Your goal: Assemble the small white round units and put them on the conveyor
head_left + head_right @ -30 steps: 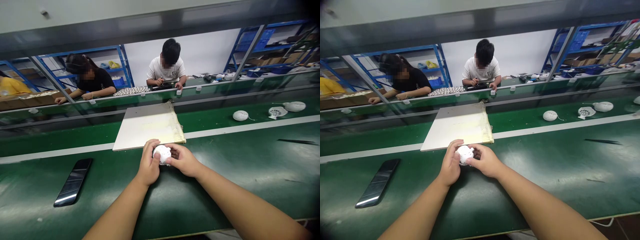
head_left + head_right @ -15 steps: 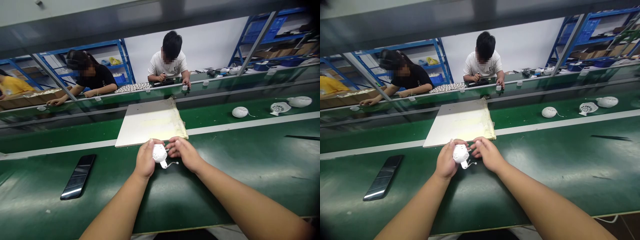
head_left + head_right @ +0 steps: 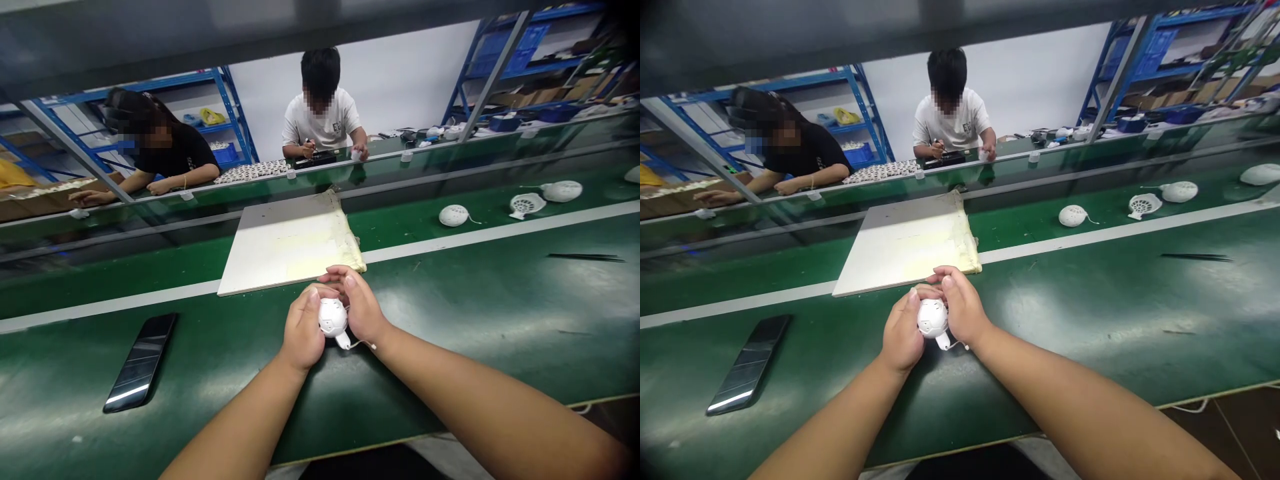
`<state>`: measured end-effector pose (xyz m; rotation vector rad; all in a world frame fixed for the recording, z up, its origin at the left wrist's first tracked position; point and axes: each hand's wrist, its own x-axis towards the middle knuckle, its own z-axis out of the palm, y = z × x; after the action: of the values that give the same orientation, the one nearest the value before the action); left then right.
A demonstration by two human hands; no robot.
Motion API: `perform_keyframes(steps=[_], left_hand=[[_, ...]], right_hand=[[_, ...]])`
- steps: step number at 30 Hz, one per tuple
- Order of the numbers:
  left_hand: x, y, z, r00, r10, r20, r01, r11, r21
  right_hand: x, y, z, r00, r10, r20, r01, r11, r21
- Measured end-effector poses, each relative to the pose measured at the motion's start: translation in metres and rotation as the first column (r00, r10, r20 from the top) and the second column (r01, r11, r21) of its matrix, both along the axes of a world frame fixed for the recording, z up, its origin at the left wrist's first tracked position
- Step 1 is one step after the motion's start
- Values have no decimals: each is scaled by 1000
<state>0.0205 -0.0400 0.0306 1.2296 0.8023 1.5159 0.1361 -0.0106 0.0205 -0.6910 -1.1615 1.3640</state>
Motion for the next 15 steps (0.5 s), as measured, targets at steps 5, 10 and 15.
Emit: perform_keyframes(steps=[5, 10, 15], left_hand=[[3, 0, 2, 988, 9, 156, 12, 990, -137], [-1, 4, 2, 942, 148, 300, -49, 949, -312], [-5, 1, 3, 986, 111, 122, -94, 986, -138]], right_hand=[[2, -1, -2, 993, -66, 99, 60, 996, 64], [2, -1, -4, 987, -11, 163, -10, 991, 131], [-2, -4, 0, 996, 57, 71, -64, 993, 97]])
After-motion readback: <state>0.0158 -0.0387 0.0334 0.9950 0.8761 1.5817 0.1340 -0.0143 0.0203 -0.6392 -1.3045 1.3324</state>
